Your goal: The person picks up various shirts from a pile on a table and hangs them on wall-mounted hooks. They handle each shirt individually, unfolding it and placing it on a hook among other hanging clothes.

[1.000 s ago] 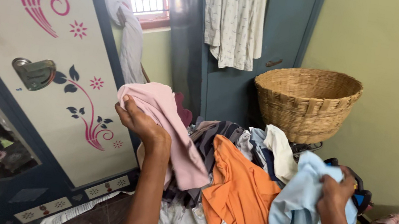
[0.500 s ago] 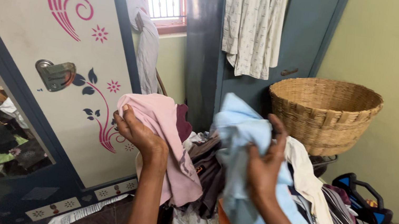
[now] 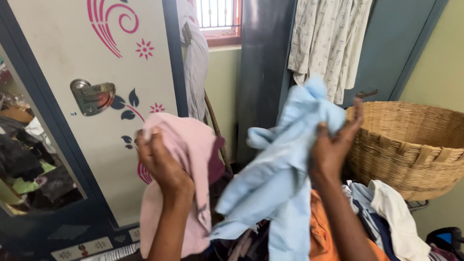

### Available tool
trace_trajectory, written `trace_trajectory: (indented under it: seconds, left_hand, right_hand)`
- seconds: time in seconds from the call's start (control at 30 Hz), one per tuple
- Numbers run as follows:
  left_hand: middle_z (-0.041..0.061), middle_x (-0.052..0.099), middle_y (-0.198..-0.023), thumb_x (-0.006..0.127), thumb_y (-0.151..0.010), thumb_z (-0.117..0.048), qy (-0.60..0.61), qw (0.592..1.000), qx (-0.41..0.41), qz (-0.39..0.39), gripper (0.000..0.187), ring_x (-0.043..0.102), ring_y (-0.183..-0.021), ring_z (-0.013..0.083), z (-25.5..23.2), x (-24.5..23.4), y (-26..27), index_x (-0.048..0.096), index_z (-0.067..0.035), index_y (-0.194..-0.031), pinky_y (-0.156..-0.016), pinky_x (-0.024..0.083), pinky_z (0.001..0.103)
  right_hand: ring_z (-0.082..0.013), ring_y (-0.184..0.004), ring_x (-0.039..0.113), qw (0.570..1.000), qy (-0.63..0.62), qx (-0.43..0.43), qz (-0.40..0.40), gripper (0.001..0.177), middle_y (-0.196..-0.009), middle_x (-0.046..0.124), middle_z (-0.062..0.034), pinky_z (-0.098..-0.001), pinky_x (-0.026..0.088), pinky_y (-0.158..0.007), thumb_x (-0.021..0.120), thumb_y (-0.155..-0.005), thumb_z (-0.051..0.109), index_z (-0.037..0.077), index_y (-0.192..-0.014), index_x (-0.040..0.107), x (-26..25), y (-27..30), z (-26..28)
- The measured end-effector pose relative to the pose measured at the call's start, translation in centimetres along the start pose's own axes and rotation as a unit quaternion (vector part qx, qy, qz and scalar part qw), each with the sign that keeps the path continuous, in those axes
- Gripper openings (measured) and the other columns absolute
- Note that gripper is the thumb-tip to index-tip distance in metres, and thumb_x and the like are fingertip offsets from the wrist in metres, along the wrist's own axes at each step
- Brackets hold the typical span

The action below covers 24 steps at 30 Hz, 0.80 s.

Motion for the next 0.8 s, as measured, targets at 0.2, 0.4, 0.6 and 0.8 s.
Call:
trace_trajectory:
  seconds: [0.2, 0.4, 0.6, 0.8]
  left_hand:
    - [0.004, 0.058, -0.088, 0.059, -0.101, -0.025, -0.170, 0.956, -0.128, 0.202, 0.023, 0.055, -0.080, 0.0129, 6.9, 2.0, 0.6, 0.058, -0.002, -0.105, -0.072, 0.046, 0.031]
    - [0.002, 0.055, -0.075, 0.064, -0.098, -0.027, -0.247, 0.863, -0.165, 0.408, 0.023, 0.051, -0.067, 0.0104, 12.7, 7.2, 4.8, 0.060, -0.004, -0.098, -0.060, 0.042, 0.031]
    - [0.000, 0.056, -0.067, 0.070, -0.094, -0.028, -0.206, 0.792, -0.130, 0.560, 0.024, 0.051, -0.062, 0.0078, 12.3, 13.1, 10.1, 0.062, -0.005, -0.093, -0.056, 0.041, 0.030]
    - [0.005, 0.056, -0.075, 0.072, -0.094, -0.021, -0.067, 0.783, -0.095, 0.611, 0.022, 0.049, -0.071, 0.0085, 11.1, 18.1, 14.3, 0.060, -0.003, -0.092, -0.061, 0.043, 0.031]
  right_hand:
    - [-0.0288, -0.108, 0.050, 0.957, -0.012, 0.290, -0.024, 0.100, -0.150, 0.039, -0.0208, -0.0458, 0.043, -0.080, 0.063, -0.087, -0.004, 0.030, -0.166, 0.011, -15.8, -2.8, -21.2]
    - [-0.0252, -0.086, 0.053, 0.879, 0.193, 0.434, 0.026, 0.072, -0.116, 0.056, -0.0098, -0.0452, 0.046, -0.075, 0.065, -0.097, 0.016, 0.027, -0.161, 0.035, -23.3, -0.1, -23.0]
    - [-0.0222, -0.103, 0.063, 0.914, 0.162, 0.350, 0.127, 0.060, -0.121, 0.069, -0.0086, -0.0412, 0.051, -0.088, 0.058, -0.099, 0.038, 0.013, -0.153, 0.046, -18.9, 0.0, -9.6]
    - [-0.0147, -0.107, 0.066, 0.944, 0.161, 0.219, 0.187, 0.056, -0.122, 0.072, -0.0039, -0.0302, 0.053, -0.092, 0.050, -0.101, 0.047, 0.006, -0.136, 0.061, -15.9, 0.4, 1.2]
Point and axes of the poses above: each hand's wrist, its own y-axis away from the middle knuckle, its own x-axis out of the palm, z = x × y, the point moved 4 cm from there along -y, towards the middle knuckle
